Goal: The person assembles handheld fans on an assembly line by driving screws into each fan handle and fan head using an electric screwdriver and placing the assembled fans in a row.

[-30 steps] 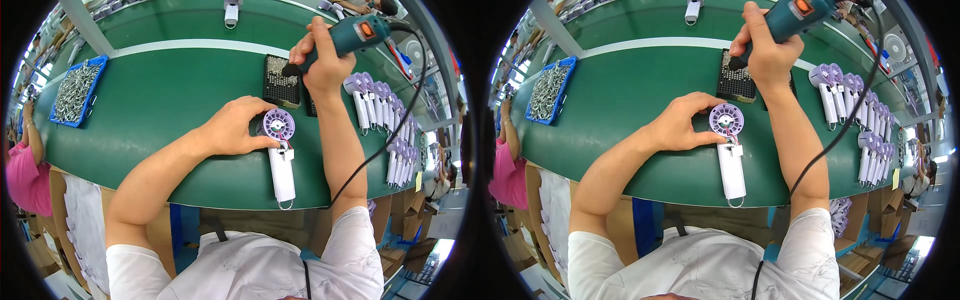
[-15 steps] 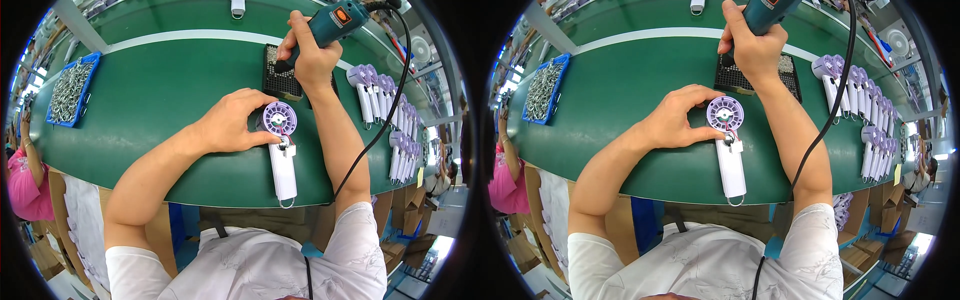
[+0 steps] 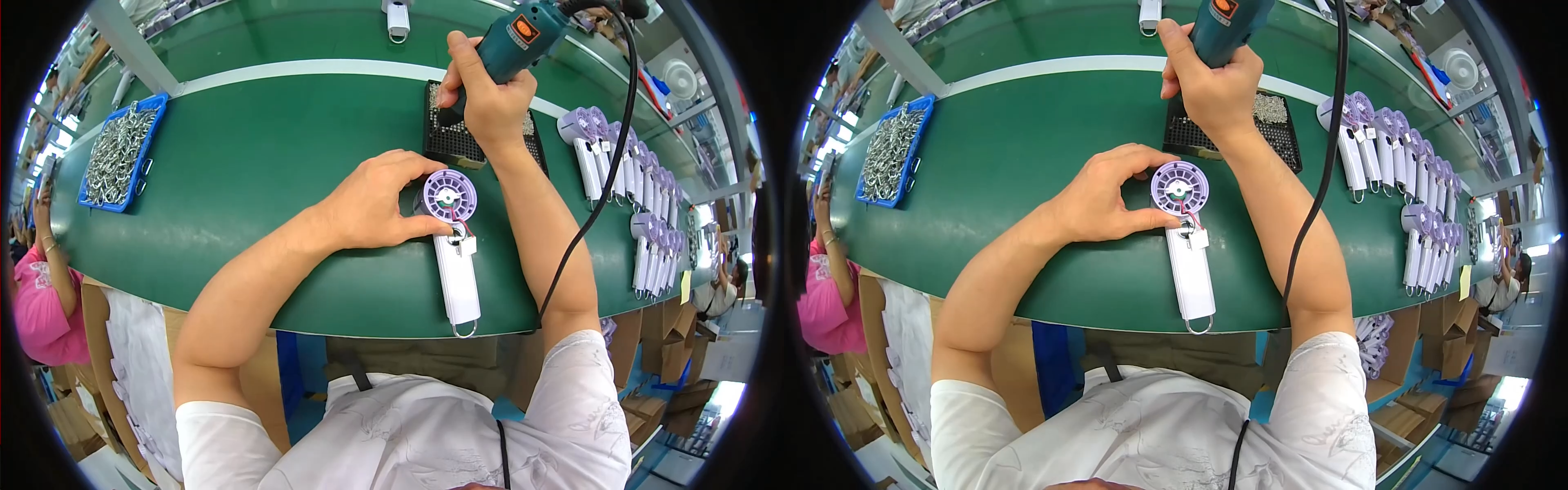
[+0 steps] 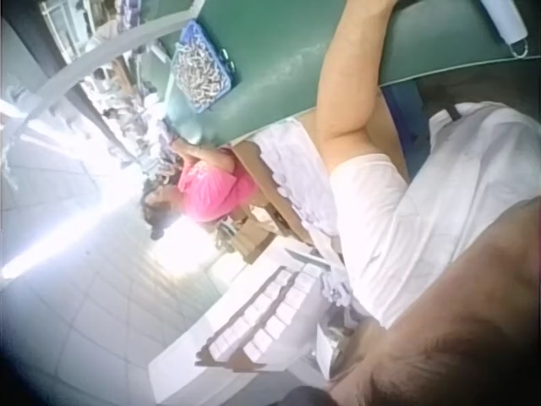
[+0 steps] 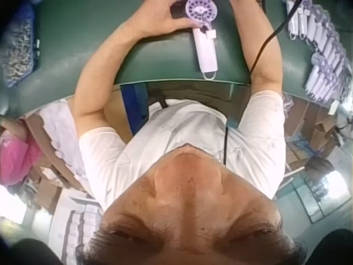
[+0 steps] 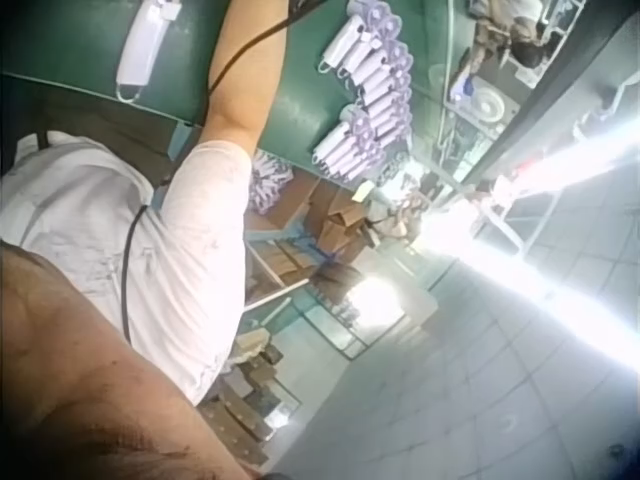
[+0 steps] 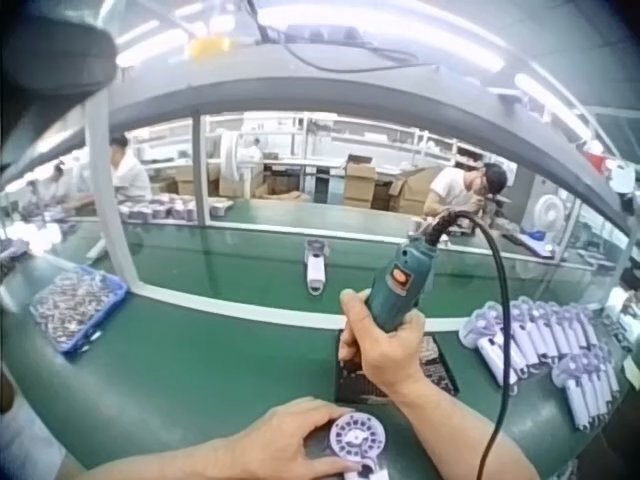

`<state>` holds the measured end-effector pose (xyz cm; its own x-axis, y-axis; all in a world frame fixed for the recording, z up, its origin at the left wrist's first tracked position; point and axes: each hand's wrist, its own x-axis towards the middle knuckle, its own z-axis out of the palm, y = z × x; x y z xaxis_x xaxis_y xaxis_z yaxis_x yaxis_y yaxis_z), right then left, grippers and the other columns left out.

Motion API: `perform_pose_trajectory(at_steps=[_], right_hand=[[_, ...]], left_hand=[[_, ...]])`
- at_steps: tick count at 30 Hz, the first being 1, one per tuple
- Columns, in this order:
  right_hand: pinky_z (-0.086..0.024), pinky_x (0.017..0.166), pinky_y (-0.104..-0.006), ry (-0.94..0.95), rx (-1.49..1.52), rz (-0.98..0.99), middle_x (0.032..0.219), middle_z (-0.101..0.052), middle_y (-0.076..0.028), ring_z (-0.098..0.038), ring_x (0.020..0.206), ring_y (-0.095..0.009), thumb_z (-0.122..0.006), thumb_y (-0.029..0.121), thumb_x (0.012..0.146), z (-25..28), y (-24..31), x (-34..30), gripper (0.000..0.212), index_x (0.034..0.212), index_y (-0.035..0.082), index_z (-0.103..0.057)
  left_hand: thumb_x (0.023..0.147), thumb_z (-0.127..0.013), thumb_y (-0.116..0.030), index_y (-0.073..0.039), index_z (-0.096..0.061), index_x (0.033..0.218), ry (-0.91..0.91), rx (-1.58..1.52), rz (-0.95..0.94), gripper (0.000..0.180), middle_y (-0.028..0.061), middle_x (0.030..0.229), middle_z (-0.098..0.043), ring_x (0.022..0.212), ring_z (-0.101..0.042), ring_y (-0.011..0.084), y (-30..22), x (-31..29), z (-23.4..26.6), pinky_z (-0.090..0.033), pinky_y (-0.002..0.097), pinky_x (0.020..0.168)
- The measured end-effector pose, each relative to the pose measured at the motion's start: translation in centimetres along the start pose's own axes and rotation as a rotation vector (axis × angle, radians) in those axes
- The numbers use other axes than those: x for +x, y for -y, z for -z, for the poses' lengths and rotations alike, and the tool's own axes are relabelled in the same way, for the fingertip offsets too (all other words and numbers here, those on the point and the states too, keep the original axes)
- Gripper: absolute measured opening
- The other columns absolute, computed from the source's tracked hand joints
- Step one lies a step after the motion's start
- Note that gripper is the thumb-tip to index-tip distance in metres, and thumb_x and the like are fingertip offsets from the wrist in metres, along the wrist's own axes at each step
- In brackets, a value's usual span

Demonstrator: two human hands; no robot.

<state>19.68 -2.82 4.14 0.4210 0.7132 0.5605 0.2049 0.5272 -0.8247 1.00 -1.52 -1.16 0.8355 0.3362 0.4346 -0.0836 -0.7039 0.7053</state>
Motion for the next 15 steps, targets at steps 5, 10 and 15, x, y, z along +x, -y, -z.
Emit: perform_pose_trajectory(at_steps=[5, 10, 15], right_hand=[[-0.048, 0.047, -0.0329, -0.078, 0.108, -0.007, 0.062, -0.058, -0.007, -0.057, 0.046, -0.018, -0.069, 0.010, 0.097, 0.7, 0.7, -0.2, 0.016, 0.094, -0.003, -0.061], [-0.045, 0.046, -0.0354, -0.090, 0.241, 0.037, 0.062, -0.053, -0.005, -0.051, 0.045, -0.017, -0.063, 0.017, 0.101, 1.6, 4.4, -0.3, 0.018, 0.096, 0.000, -0.063], [-0.041, 0.044, -0.0336, 0.134, 0.386, -0.025, 0.060, -0.049, -0.004, -0.046, 0.043, -0.016, -0.053, 0.023, 0.104, 3.5, 6.7, -1.0, 0.025, 0.099, 0.002, -0.065]], left_hand=[[0.072, -0.092, -0.031, 0.001, -0.067, 0.120, -0.006, 0.036, -0.006, 0.064, 0.0146, 0.106, -0.069, 0.093, -0.066, 0.0272, -0.1, 0.0, 0.1, -0.055, 0.0355, 0.082], [0.067, -0.094, -0.033, 0.003, -0.068, 0.109, -0.059, 0.097, 0.045, 0.061, 0.0165, 0.098, -0.070, 0.088, -0.068, 0.0291, 0.1, -0.3, 1.4, -0.055, 0.0363, 0.082], [0.066, -0.094, -0.035, 0.003, -0.067, 0.103, -0.052, 0.127, 0.060, 0.060, 0.0157, 0.095, -0.069, 0.086, -0.067, 0.0279, 0.1, -0.2, 1.8, -0.054, 0.0363, 0.080]])
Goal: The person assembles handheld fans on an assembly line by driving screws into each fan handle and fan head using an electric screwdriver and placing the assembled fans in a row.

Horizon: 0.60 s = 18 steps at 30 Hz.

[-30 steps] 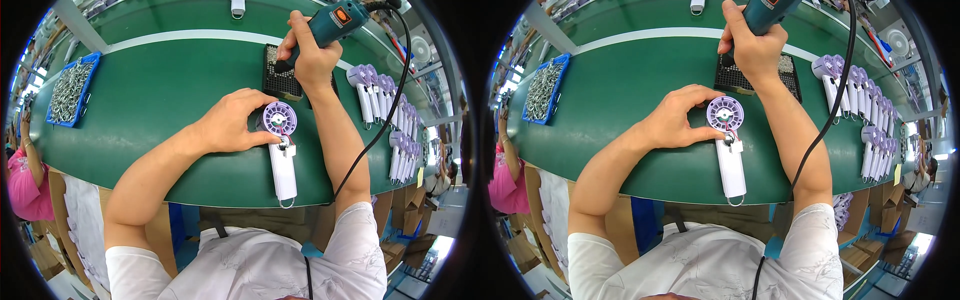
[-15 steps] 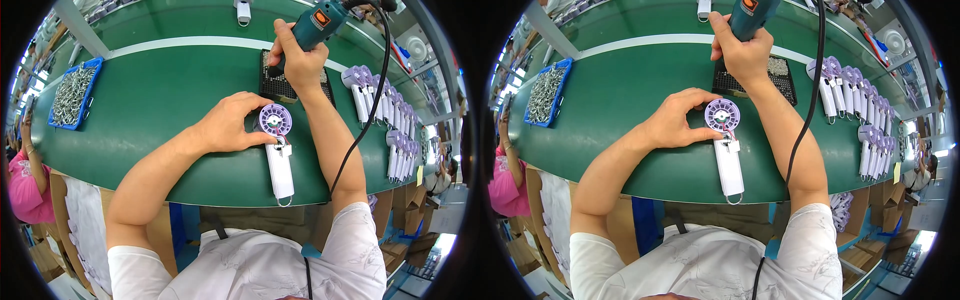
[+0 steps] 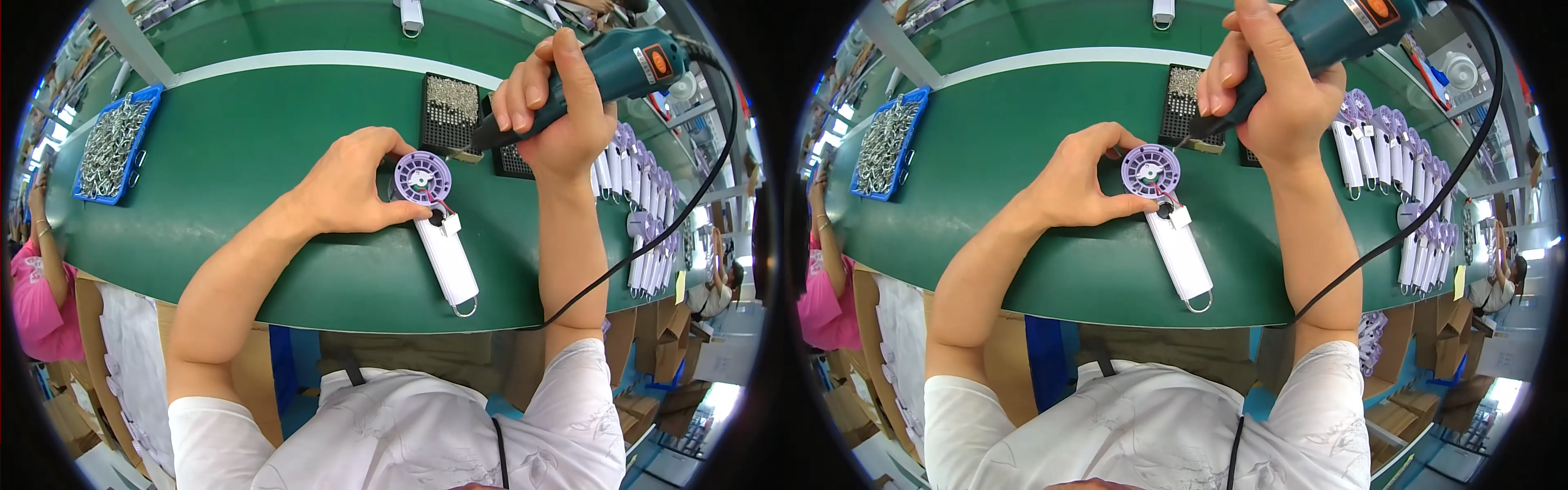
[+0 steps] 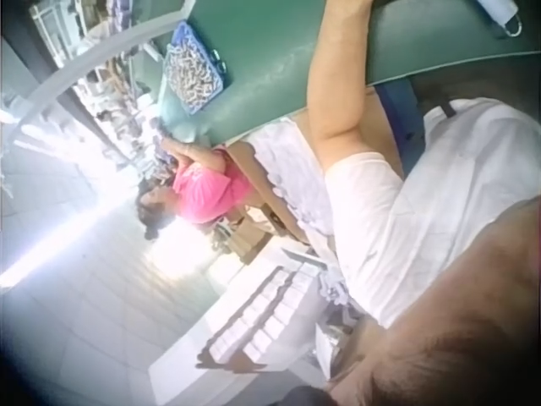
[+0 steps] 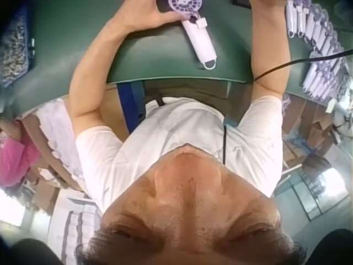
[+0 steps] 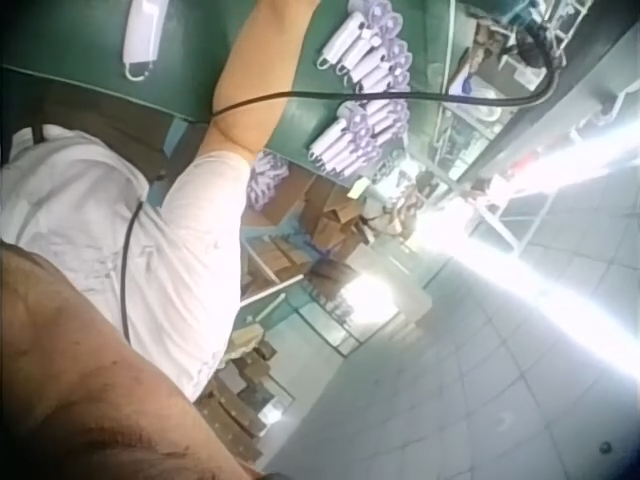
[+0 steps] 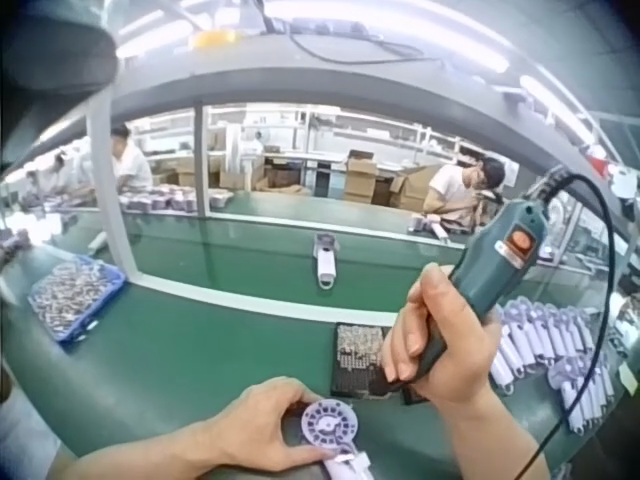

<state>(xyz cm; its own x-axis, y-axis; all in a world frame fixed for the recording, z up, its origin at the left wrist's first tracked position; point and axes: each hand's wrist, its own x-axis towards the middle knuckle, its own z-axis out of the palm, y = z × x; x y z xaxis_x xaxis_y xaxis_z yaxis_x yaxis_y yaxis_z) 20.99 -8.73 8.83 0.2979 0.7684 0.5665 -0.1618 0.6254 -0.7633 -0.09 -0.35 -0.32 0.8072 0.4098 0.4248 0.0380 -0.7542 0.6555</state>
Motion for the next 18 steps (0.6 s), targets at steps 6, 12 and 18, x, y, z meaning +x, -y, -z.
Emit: perform_pose_trajectory(at_steps=[6, 12, 18], right_hand=[[-0.042, 0.039, -0.0328, 0.124, -0.027, -0.050, 0.057, -0.049, -0.005, -0.046, 0.039, -0.016, -0.049, 0.019, 0.105, -0.6, 0.2, -0.7, 0.025, 0.100, -0.002, -0.063], [-0.042, 0.038, -0.0327, 0.152, -0.033, -0.061, 0.056, -0.048, -0.007, -0.046, 0.038, -0.016, -0.050, 0.016, 0.105, -0.9, 0.0, -0.8, 0.022, 0.100, -0.003, -0.061], [-0.047, 0.042, -0.0295, 0.068, -0.037, -0.150, 0.057, -0.058, -0.007, -0.057, 0.044, -0.015, -0.070, 0.011, 0.096, -1.5, -0.3, -1.1, 0.018, 0.087, -0.004, -0.064]], left_hand=[[0.066, -0.094, -0.035, 0.003, -0.066, 0.103, 0.022, -0.030, 0.034, 0.060, 0.0152, 0.095, -0.069, 0.086, -0.066, 0.0272, -0.2, 0.1, -0.2, -0.053, 0.0359, 0.080], [0.066, -0.094, -0.035, 0.003, -0.066, 0.103, 0.028, -0.030, 0.043, 0.060, 0.0153, 0.095, -0.070, 0.086, -0.066, 0.0276, -0.3, 0.1, -0.1, -0.053, 0.0360, 0.080], [0.066, -0.094, -0.034, 0.003, -0.066, 0.103, 0.022, -0.049, 0.050, 0.060, 0.0157, 0.096, -0.070, 0.086, -0.066, 0.0281, -0.4, 0.1, -0.1, -0.053, 0.0367, 0.080]])
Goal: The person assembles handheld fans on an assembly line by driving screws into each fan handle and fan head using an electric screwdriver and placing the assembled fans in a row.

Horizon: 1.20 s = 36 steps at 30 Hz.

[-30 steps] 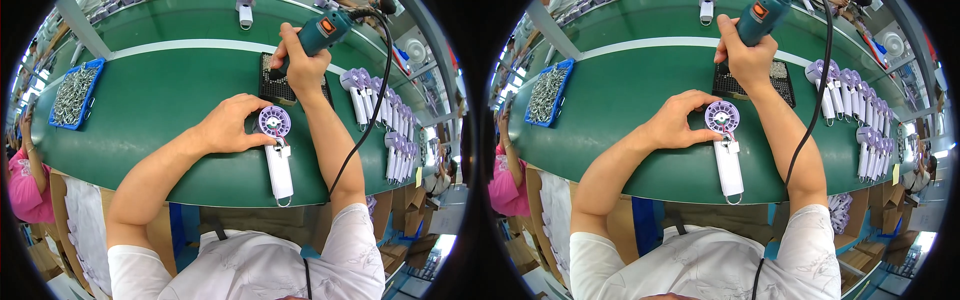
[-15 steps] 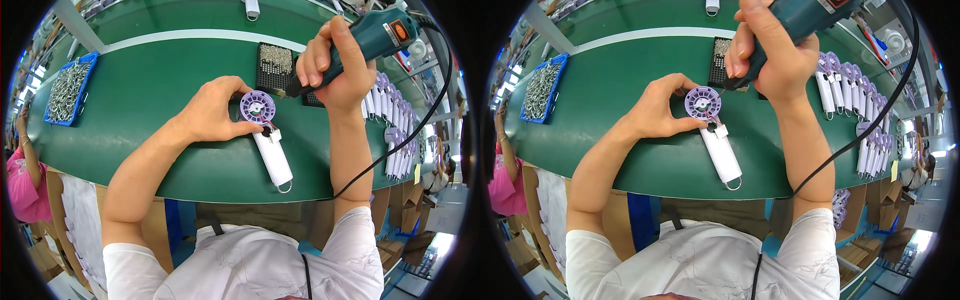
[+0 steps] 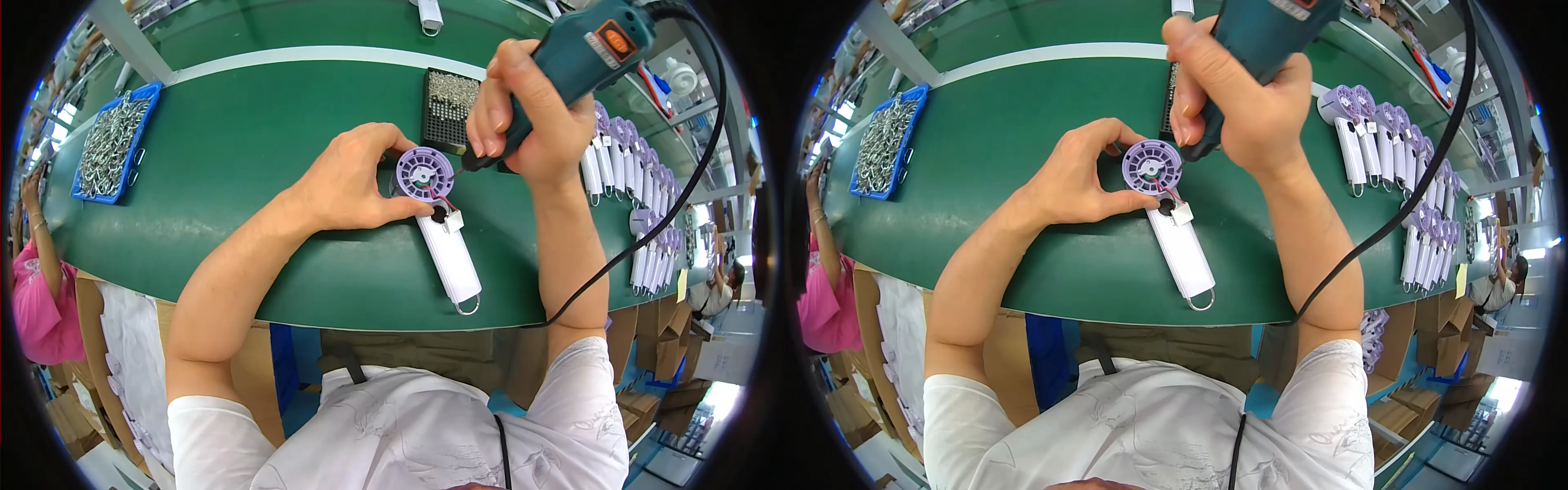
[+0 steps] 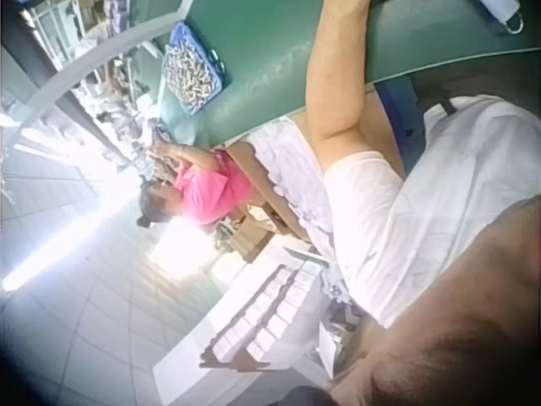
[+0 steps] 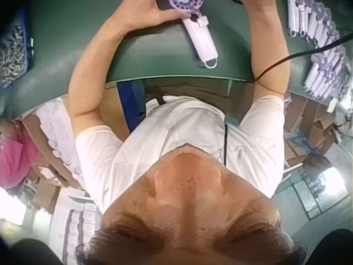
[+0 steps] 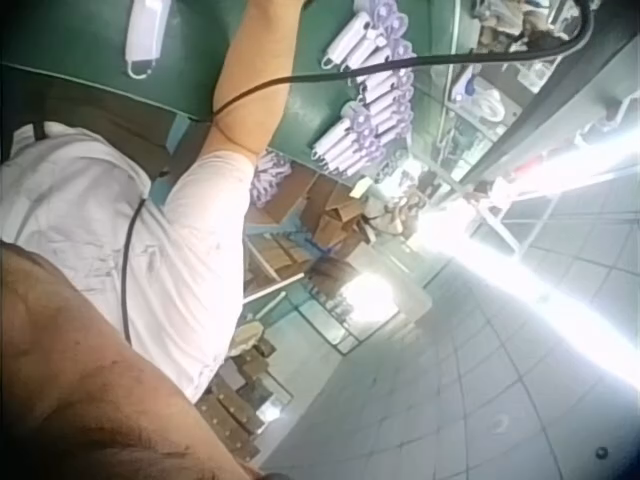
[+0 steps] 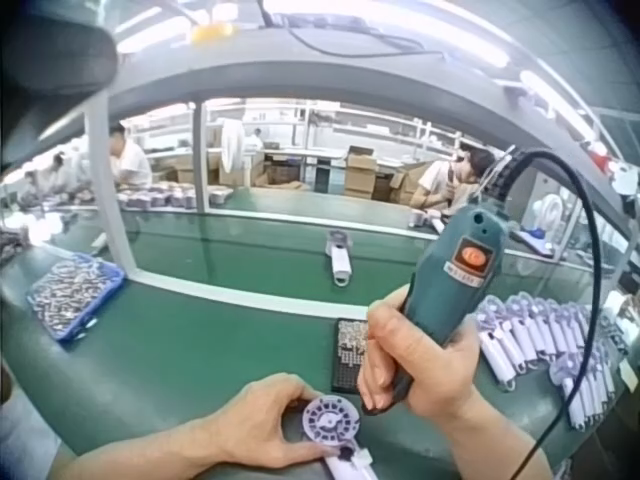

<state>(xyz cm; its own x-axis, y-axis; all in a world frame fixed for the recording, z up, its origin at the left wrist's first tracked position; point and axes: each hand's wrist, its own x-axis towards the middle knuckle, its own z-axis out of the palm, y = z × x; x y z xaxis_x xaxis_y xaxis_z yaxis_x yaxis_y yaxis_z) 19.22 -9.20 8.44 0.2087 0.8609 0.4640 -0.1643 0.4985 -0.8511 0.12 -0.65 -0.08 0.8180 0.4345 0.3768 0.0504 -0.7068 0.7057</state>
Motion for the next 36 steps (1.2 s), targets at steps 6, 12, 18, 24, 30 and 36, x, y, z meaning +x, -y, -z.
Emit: perform_pose_trajectory(at_steps=[6, 12, 18, 24, 30, 36], right_hand=[[-0.045, 0.040, -0.0310, 0.247, -0.216, -0.052, 0.057, -0.052, -0.008, -0.049, 0.040, -0.016, -0.056, 0.008, 0.099, -0.9, -0.9, -0.8, 0.014, 0.089, -0.002, -0.051], [-0.043, 0.039, -0.0299, 0.242, -0.139, -0.109, 0.056, -0.050, -0.008, -0.046, 0.039, -0.015, -0.059, 0.010, 0.095, -0.4, -1.3, -0.7, 0.017, 0.086, 0.000, -0.049], [-0.042, 0.039, -0.0301, 0.290, -0.095, -0.126, 0.056, -0.050, -0.007, -0.046, 0.039, -0.015, -0.061, 0.013, 0.095, -0.3, -1.2, -0.9, 0.019, 0.087, 0.002, -0.048], [-0.043, 0.041, -0.0301, 0.242, -0.089, -0.120, 0.057, -0.056, -0.009, -0.052, 0.042, -0.017, -0.063, 0.012, 0.093, 0.5, -1.3, -1.2, 0.015, 0.094, -0.003, -0.058], [-0.051, 0.047, -0.0236, 0.324, -0.217, -0.010, 0.071, -0.070, -0.011, -0.065, 0.055, -0.015, -0.074, 0.003, 0.086, -2.8, 4.1, -2.6, 0.020, 0.103, -0.005, -0.069], [-0.056, 0.064, -0.0436, 0.337, -1.361, 0.078, 0.081, -0.068, -0.017, -0.069, 0.070, -0.037, -0.086, 0.029, 0.074, -1.7, 3.5, -9.8, 0.052, 0.116, 0.002, -0.070]], left_hand=[[0.065, -0.093, -0.036, 0.004, -0.066, 0.103, 0.031, -0.047, 0.062, 0.061, 0.0196, 0.098, -0.069, 0.092, -0.068, 0.0345, -0.1, 0.0, 0.3, -0.055, 0.0405, 0.083], [0.065, -0.092, -0.034, 0.003, -0.067, 0.103, 0.042, -0.068, 0.079, 0.059, 0.0195, 0.100, -0.069, 0.094, -0.068, 0.0341, -0.1, 0.0, 0.3, -0.054, 0.0405, 0.084], [0.065, -0.092, -0.035, 0.003, -0.067, 0.103, 0.051, -0.028, 0.060, 0.060, 0.0199, 0.100, -0.069, 0.095, -0.068, 0.0342, -0.4, -0.1, 0.5, -0.054, 0.0403, 0.085], [0.065, -0.093, -0.035, 0.003, -0.067, 0.103, 0.090, -0.063, 0.144, 0.060, 0.0173, 0.099, -0.070, 0.091, -0.069, 0.0295, -0.9, 0.2, 0.4, -0.055, 0.0388, 0.083], [0.066, -0.094, -0.031, 0.002, -0.066, 0.106, 0.085, -0.077, 0.066, 0.058, 0.0147, 0.097, -0.070, 0.089, -0.069, 0.0272, -0.8, 0.1, 0.4, -0.055, 0.0375, 0.085], [0.067, -0.095, -0.033, 0.000, -0.067, 0.103, -0.003, -0.175, 0.144, 0.057, 0.0128, 0.094, -0.071, 0.089, -0.071, 0.0214, 1.0, -0.1, -0.7, -0.057, 0.0358, 0.080]])
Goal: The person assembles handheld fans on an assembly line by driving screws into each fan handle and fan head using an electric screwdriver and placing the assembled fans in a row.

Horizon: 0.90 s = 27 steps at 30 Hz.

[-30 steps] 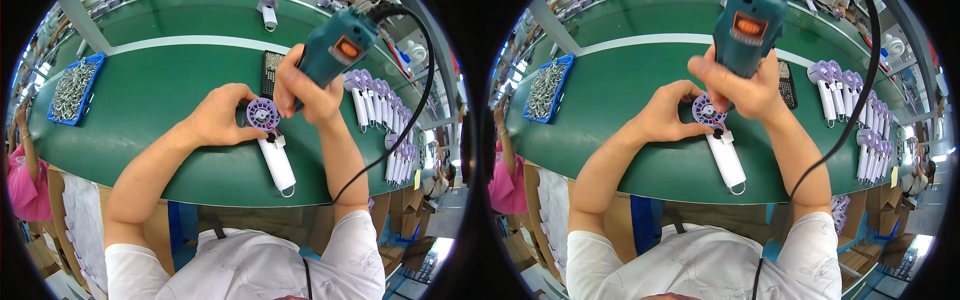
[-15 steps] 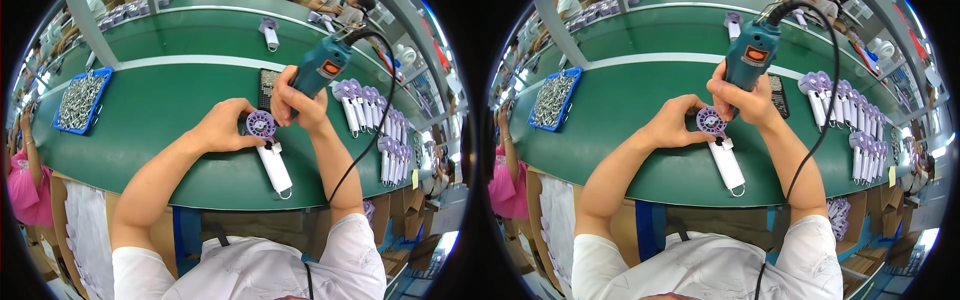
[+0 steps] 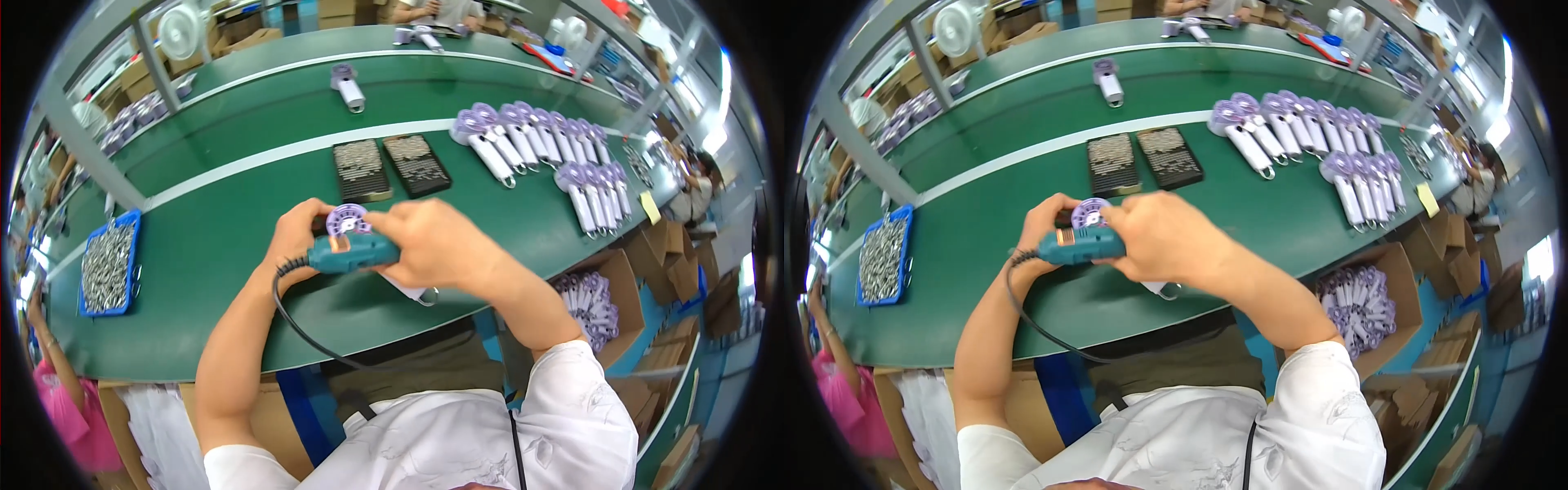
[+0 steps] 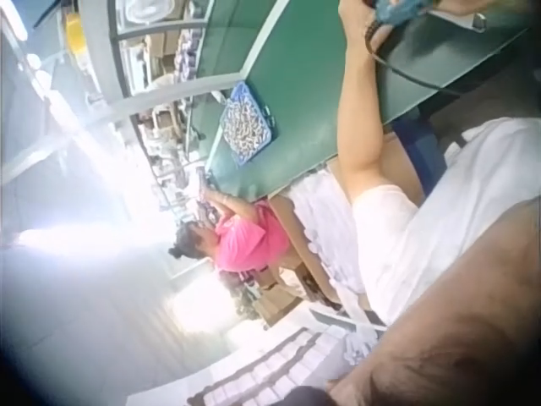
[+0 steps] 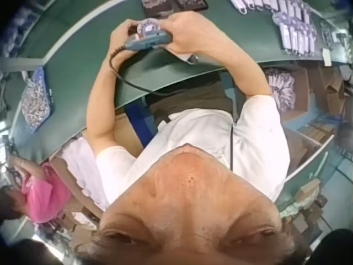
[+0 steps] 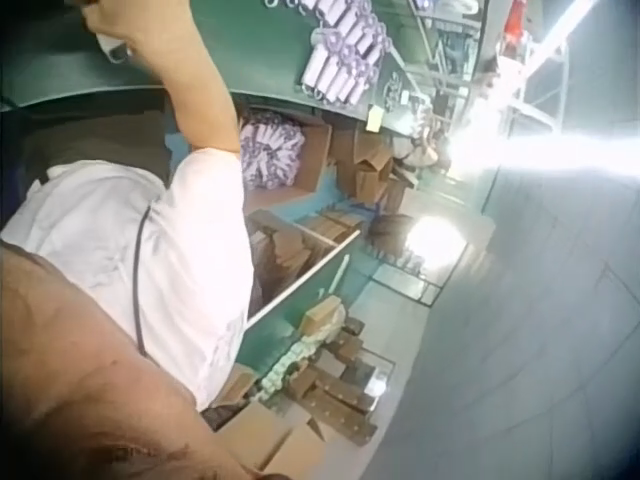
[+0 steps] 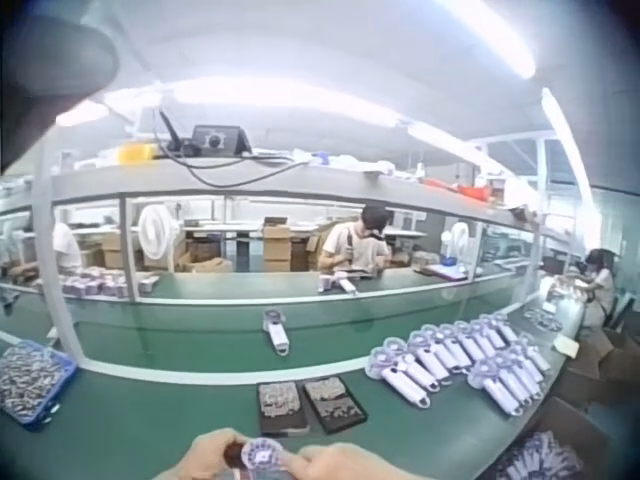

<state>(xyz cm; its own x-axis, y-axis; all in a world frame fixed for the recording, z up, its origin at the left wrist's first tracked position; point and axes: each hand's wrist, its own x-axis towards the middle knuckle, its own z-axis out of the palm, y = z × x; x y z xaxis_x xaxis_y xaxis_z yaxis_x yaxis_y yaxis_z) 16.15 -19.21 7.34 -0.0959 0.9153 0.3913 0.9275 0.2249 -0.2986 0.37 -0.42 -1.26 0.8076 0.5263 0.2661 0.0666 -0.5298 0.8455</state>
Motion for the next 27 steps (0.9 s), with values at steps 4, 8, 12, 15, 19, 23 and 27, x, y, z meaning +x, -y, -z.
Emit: perform_pose_trajectory(at_steps=[4, 8, 12, 15, 19, 23, 27], right_hand=[[-0.057, 0.068, -0.0454, 0.249, -0.174, -0.290, 0.083, -0.068, -0.020, -0.069, 0.074, -0.039, -0.079, 0.038, 0.080, -1.4, 0.6, -4.6, 0.064, 0.122, -0.008, -0.064], [-0.057, 0.067, -0.0459, 0.180, -0.217, -0.359, 0.081, -0.069, -0.020, -0.069, 0.072, -0.039, -0.079, 0.031, 0.077, -0.4, -0.2, -8.5, 0.058, 0.120, -0.005, -0.065], [-0.056, 0.067, -0.0477, 0.019, -0.297, -0.562, 0.079, -0.070, -0.019, -0.068, 0.073, -0.040, -0.082, 0.025, 0.075, 3.2, -2.7, -13.9, 0.045, 0.114, 0.007, -0.070], [-0.055, 0.069, -0.0496, -0.092, -0.403, -0.760, 0.078, -0.068, -0.024, -0.067, 0.076, -0.044, -0.082, 0.024, 0.074, 6.3, -6.0, -18.5, 0.034, 0.103, 0.008, -0.074], [-0.056, 0.076, -0.0512, -0.093, -0.541, -0.997, 0.077, -0.068, -0.027, -0.068, 0.079, -0.045, -0.081, 0.028, 0.077, 9.1, -10.7, -21.3, 0.030, 0.082, 0.000, -0.071], [-0.057, 0.077, -0.0491, -0.062, -0.681, -1.064, 0.083, -0.071, -0.026, -0.070, 0.083, -0.043, -0.081, 0.028, 0.080, 10.2, -15.3, -22.0, 0.034, 0.089, -0.003, -0.070], [-0.055, 0.074, -0.0500, -0.193, -0.711, -0.922, 0.089, -0.069, -0.025, -0.068, 0.082, -0.044, -0.080, 0.021, 0.078, 8.4, -14.0, -20.9, 0.042, 0.109, -0.005, -0.065]], left_hand=[[0.061, -0.099, -0.030, 0.000, -0.067, 0.103, -0.027, 0.183, -0.143, 0.060, 0.0097, 0.095, -0.071, 0.089, -0.070, 0.0199, -2.2, -0.2, -1.5, -0.056, 0.0348, 0.079], [0.068, -0.095, -0.026, -0.001, -0.066, 0.114, -0.011, 0.137, -0.336, 0.060, 0.0094, 0.099, -0.072, 0.090, -0.068, 0.0217, -2.5, -0.7, -2.1, -0.053, 0.0340, 0.077], [0.076, -0.090, -0.020, 0.000, -0.066, 0.117, -0.068, 0.120, -0.317, 0.052, 0.0104, 0.100, -0.072, 0.089, -0.069, 0.0202, -1.7, -0.8, -1.1, -0.054, 0.0319, 0.074], [0.080, -0.086, -0.015, 0.001, -0.067, 0.113, -0.070, 0.133, -0.244, 0.041, 0.0096, 0.094, -0.073, 0.084, -0.069, 0.0188, -1.8, -0.4, -0.9, -0.054, 0.0306, 0.071], [0.081, -0.083, -0.013, 0.001, -0.069, 0.107, -0.065, 0.136, -0.228, 0.033, 0.0084, 0.089, -0.073, 0.078, -0.068, 0.0169, -1.7, 0.1, -1.4, -0.053, 0.0291, 0.069], [0.085, -0.081, -0.012, 0.001, -0.071, 0.103, -0.107, 0.103, -0.197, 0.025, 0.0060, 0.084, -0.072, 0.075, -0.066, 0.0129, -1.5, 0.8, -1.7, -0.051, 0.0258, 0.064], [0.090, -0.078, -0.013, 0.001, -0.073, 0.095, -0.244, 0.086, -0.101, 0.016, 0.0035, 0.080, -0.069, 0.073, -0.061, 0.0075, -1.1, 3.0, -0.6, -0.048, 0.0238, 0.064]])
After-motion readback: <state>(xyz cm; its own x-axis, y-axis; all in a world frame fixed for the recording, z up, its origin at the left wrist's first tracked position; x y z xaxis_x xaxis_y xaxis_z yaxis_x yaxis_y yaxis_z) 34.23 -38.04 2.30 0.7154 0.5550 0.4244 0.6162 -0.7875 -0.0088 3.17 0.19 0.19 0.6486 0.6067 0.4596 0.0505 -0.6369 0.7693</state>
